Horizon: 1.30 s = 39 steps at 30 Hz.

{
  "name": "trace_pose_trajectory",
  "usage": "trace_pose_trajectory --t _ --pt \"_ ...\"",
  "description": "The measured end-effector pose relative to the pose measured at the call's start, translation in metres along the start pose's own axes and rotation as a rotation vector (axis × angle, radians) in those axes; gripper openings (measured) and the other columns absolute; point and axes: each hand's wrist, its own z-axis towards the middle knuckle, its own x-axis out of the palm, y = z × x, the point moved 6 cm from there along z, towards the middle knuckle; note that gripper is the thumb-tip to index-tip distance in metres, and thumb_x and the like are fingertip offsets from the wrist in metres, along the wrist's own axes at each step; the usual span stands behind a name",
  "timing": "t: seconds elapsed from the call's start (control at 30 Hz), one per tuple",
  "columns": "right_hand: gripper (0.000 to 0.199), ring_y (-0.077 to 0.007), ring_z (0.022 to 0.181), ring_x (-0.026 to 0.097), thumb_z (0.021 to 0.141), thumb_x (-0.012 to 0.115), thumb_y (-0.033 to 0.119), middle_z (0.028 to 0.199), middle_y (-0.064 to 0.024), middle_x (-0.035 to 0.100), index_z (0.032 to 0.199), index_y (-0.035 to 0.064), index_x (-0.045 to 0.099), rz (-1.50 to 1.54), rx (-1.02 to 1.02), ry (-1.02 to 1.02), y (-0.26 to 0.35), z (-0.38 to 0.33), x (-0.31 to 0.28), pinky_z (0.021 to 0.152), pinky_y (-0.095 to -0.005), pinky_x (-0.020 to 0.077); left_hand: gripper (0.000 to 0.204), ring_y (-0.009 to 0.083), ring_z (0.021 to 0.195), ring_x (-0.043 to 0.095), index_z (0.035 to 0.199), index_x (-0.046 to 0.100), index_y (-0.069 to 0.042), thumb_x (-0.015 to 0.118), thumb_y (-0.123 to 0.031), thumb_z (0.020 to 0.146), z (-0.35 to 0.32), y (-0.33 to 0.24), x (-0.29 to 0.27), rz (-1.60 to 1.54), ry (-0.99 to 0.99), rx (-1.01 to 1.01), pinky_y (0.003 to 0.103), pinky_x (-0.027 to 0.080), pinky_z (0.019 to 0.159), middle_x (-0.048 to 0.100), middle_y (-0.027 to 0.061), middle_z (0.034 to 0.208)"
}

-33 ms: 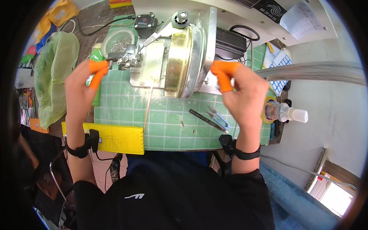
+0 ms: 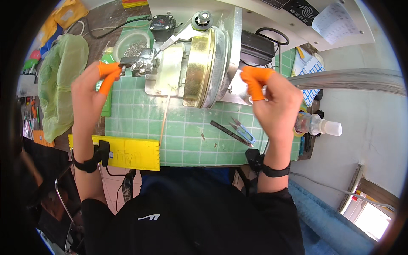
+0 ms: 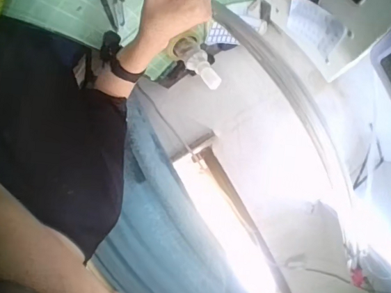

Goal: Gluing and assembling small electronic or mechanical components at a workbench.

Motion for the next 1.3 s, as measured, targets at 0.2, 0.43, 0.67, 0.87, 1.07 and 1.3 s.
trace_pose_trajectory --t 0.2,0.43,0.67,0.87,1.07,1.3 --pt "0.014 -0.0055 0.052 0.036 0.079 0.086 0.008 0.072 -0.0015 0.07 0.093 0.0077 0.08 -0.058 -0.064 -0.032 -0.019 -0.012 -0.035 0.047 -0.0233 0.0272 0.014 0.0205 0.082 0.065 0.104 0.069 0.004 0.068 0.004 0.09 0.012 0.0 0.008 -0.088 0.054 -0.069 0.028 0.05 0.076 0.065 0.0117 0.088" --pt "0.016 -0.0119 0.053 0.039 0.079 0.084 0.004 0.073 -0.0034 0.064 0.094 0.0052 0.078 -0.192 -0.009 -0.262 -0.064 -0.03 -0.099 0.047 -0.0264 0.0304 0.013 0.0167 0.087 0.059 0.105 0.067 0.004 0.067 0.002 0.093 0.013 -0.01 0.002 0.106 0.054 -0.018 0.026 0.046 0.079 0.06 0.0093 0.094" --pt "0.016 -0.0049 0.06 0.041 0.088 0.075 -0.001 0.081 -0.0005 0.062 0.104 0.0005 0.078 -0.26 0.061 -0.129 -0.076 -0.041 -0.089 0.053 -0.02 0.032 0.013 0.0158 0.081 0.055 0.106 0.067 0.004 0.066 0.001 0.094 0.009 -0.01 0.002 0.142 0.023 -0.048 0.027 0.045 0.079 0.058 0.0072 0.093" --pt "0.015 -0.0062 0.066 0.056 0.09 0.073 -0.002 0.083 -0.0031 0.065 0.104 -0.0004 0.077 -0.171 0.047 -0.093 -0.086 -0.041 -0.083 0.057 -0.0189 0.0407 0.015 0.0154 0.083 0.056 0.108 0.068 0.004 0.064 0.003 0.094 0.006 -0.009 0.0 0.194 0.037 -0.056 0.026 0.045 0.08 0.059 0.0072 0.094" --pt "0.013 -0.0134 0.054 0.047 0.08 0.082 0.002 0.077 -0.0048 0.066 0.09 0.0017 0.074 -0.131 -0.013 -0.194 -0.088 -0.04 -0.086 0.049 -0.0278 0.0364 0.015 0.0159 0.082 0.057 0.109 0.068 0.004 0.064 0.003 0.094 0.009 -0.008 0.002 0.214 0.05 -0.043 0.026 0.045 0.08 0.06 0.0072 0.094" --pt "0.015 -0.0189 0.056 0.054 0.081 0.08 0.003 0.077 -0.0073 0.066 0.094 0.003 0.073 -0.163 0.107 -0.103 -0.076 -0.046 -0.061 0.052 -0.0295 0.0425 0.017 0.0169 0.089 0.064 0.112 0.068 0.003 0.065 0.0 0.096 0.002 -0.002 -0.01 0.28 0.013 -0.05 0.027 0.047 0.087 0.065 0.0093 0.102"
